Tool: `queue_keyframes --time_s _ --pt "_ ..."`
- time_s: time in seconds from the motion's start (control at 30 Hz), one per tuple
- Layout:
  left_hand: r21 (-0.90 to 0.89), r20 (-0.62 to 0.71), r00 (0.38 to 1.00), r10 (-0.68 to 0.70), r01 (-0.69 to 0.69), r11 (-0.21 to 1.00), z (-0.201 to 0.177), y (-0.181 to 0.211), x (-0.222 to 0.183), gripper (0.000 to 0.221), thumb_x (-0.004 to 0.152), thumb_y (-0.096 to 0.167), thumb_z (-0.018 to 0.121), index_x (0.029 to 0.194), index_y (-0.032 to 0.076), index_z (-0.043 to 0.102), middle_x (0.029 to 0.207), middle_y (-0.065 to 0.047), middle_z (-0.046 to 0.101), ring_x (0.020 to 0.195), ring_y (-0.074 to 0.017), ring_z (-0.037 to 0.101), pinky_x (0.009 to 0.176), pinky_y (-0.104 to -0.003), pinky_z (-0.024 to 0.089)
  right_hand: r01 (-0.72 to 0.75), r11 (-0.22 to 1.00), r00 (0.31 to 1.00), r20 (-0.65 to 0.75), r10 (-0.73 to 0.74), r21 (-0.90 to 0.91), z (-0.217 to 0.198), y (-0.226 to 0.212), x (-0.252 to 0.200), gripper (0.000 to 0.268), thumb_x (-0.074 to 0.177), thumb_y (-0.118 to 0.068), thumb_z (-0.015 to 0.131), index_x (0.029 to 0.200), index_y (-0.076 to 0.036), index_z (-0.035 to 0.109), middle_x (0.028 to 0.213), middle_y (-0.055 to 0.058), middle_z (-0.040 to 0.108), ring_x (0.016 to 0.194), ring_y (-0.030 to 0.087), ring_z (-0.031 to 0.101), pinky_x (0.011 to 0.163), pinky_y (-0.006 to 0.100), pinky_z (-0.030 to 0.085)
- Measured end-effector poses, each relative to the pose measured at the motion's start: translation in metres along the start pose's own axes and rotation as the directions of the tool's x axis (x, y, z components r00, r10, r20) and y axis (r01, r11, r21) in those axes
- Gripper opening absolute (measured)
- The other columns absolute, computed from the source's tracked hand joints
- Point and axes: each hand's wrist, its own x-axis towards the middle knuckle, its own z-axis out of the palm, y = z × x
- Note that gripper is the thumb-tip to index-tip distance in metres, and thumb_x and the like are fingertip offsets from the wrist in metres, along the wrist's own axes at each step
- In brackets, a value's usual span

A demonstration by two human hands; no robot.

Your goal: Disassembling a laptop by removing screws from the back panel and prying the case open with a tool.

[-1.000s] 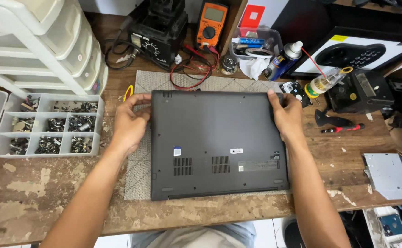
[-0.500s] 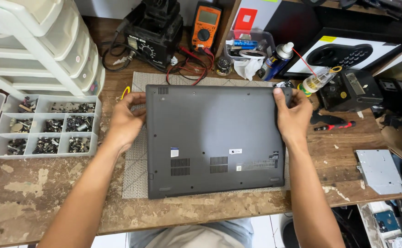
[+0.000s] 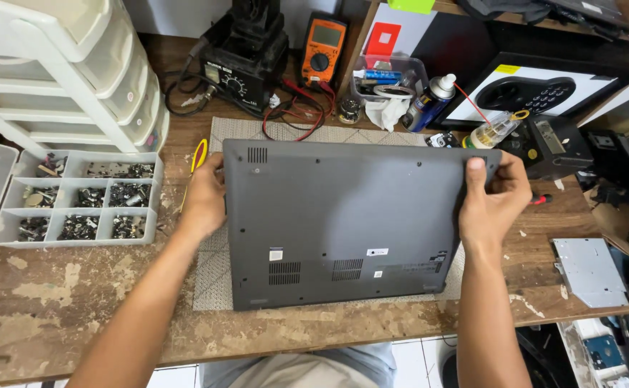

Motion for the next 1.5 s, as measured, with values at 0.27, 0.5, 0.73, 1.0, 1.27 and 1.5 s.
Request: queue_keyframes --time_s 0.27,0.5,0.73,1.0,1.27,1.5 --pt "0.235 -0.062 0.998 0.01 0.004 0.972 -0.001 -0.009 0.005 0.033 0.076 -0.002 0.065 0.105 0.012 0.07 0.099 0.002 0.076 0.09 -0.008 0.062 0.078 -0.028 0.051 0.102 0.995 0.991 -0.091 -0.101 0.004 -0.004 -0.041 -0.017 0.052 0.1 -0.053 0.067 0.111 -0.004 0.057 0.099 0.002 0.056 0.092 0.01 0.051 0.082 0.026 0.042" --pt "0.18 -0.04 0.996 0.081 -0.072 0.981 -0.005 -0.017 0.004 0.047 0.066 0.007 0.076 0.112 0.019 0.072 0.103 0.001 0.076 0.095 -0.0086 0.069 0.085 -0.023 0.051 0.142 0.988 0.97 -0.19 -0.151 -0.058 -0.015 -0.049 -0.028 0.064 0.094 -0.067 0.065 0.109 -0.005 0.056 0.094 0.001 0.052 0.083 0.009 0.049 0.072 0.025 0.039" --pt "0.012 -0.008 1.0 -0.02 0.02 1.0 0.002 -0.023 0.01 0.043 0.077 0.013 0.084 0.115 0.009 0.064 0.113 -0.013 0.072 0.111 -0.0195 0.071 0.093 -0.028 0.062 0.25 0.956 0.916 -0.282 -0.285 -0.154 -0.029 -0.048 -0.038 0.076 0.093 -0.079 0.055 0.104 -0.004 0.054 0.091 0.004 0.049 0.084 0.016 0.047 0.075 0.031 0.038" --pt "0.086 -0.048 0.998 0.046 -0.042 0.995 0.006 -0.022 0.005 0.029 0.085 0.01 0.079 0.111 0.008 0.066 0.111 -0.009 0.074 0.109 -0.0165 0.073 0.093 -0.026 0.062 0.301 0.953 0.902 -0.311 -0.298 -0.039 -0.032 -0.061 -0.049 0.076 0.095 -0.074 0.059 0.107 0.0 0.048 0.095 0.012 0.05 0.085 0.024 0.058 0.081 0.036 0.049" --pt "0.035 -0.067 0.995 0.08 -0.078 0.996 0.008 -0.045 0.013 0.026 0.086 0.004 0.078 0.108 0.007 0.065 0.108 -0.008 0.073 0.106 -0.0154 0.073 0.089 -0.024 0.061 0.263 0.959 0.898 -0.338 -0.282 -0.1 -0.039 -0.055 -0.053 0.079 0.091 -0.078 0.059 0.107 -0.001 0.051 0.096 0.012 0.054 0.088 0.021 0.054 0.082 0.034 0.044" --pt "0.114 -0.144 0.938 0.316 -0.301 0.947 0.02 -0.058 0.008 0.023 0.087 0.005 0.074 0.109 0.006 0.068 0.118 -0.012 0.068 0.101 -0.019 0.07 0.086 -0.027 0.059 0.128 0.992 0.957 -0.265 -0.119 0.014 -0.031 -0.066 -0.042 0.063 0.093 -0.064 0.067 0.108 -0.005 0.053 0.098 0.005 0.054 0.092 0.014 0.052 0.085 0.028 0.042"
